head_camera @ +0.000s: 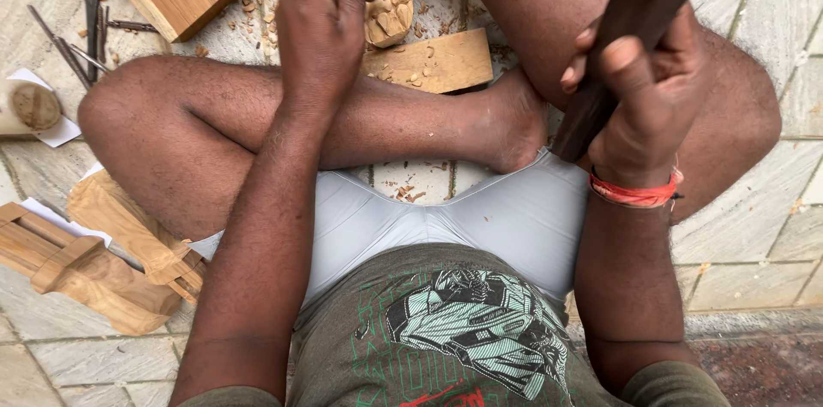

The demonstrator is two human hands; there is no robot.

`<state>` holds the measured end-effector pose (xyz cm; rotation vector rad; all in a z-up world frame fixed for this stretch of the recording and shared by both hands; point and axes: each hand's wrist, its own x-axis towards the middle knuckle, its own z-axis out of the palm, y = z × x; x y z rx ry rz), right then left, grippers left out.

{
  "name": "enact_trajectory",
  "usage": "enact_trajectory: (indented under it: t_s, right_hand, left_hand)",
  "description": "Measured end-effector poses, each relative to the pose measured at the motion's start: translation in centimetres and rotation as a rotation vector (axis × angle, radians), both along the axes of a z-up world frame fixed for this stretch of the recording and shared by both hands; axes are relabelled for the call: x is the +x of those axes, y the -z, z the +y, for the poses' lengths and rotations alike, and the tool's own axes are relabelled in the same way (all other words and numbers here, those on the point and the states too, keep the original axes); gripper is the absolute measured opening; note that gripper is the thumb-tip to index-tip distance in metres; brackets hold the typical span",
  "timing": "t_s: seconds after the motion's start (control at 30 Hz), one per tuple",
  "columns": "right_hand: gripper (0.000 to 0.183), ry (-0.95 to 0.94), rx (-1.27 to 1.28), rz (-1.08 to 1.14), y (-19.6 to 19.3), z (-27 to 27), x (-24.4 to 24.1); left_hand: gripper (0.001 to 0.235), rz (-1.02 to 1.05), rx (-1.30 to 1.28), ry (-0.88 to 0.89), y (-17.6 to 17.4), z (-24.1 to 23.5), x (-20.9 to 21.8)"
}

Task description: The person is carving a wooden foot-shaped object using a chisel and a wooden mallet. They repeatedly strike the chisel to shape the wood, occasionally adjusting the piece and using a file to smooth the surface.

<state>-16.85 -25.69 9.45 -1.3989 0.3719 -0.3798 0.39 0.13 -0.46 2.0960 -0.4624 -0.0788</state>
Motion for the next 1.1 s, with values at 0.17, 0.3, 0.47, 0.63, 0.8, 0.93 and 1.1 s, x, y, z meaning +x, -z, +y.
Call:
enact_trajectory:
  t_s: [0.17,0.3,0.47,0.63,0.8,0.93,1.1]
  right_hand:
    - [0.035,0.073,0.268,-0.012,0.6,-0.2,0.0]
    - [0.036,0.031,0.240,0.014,0.6,0.1,0.4]
    - [0.036,0.007,0.227,0.077,0.5,0.4,0.6]
    - [0.034,-0.003,0.222,0.084,0.5,0.5,1.0]
    - [0.035,-0.014,0.276,0.128,0.1,0.3,1.5]
    - [0.031,-0.001,0.280,0.165,-0.9,0.6,2.1]
    - [0.026,0.008,0.276,0.168,-1.0,0.9,2.2]
  left_hand:
    - [0.018,-0.074,0.067,0.067,0.2,-1.0,-0.3]
    - [0.018,-0.160,0.040,0.101,-0.7,-1.0,-0.4]
    - [0.018,-0.164,0.060,0.102,-0.7,-0.8,-0.7]
    - [0.019,-0.031,0.077,0.080,-0.2,-1.0,0.1]
    - [0.021,-0.137,0.340,-0.048,-1.4,2.8,2.4]
    - [0.016,0.068,0.799,0.011,-1.5,5.7,5.5]
    - [0.006,0.290,1.133,0.045,1.1,4.6,7.0]
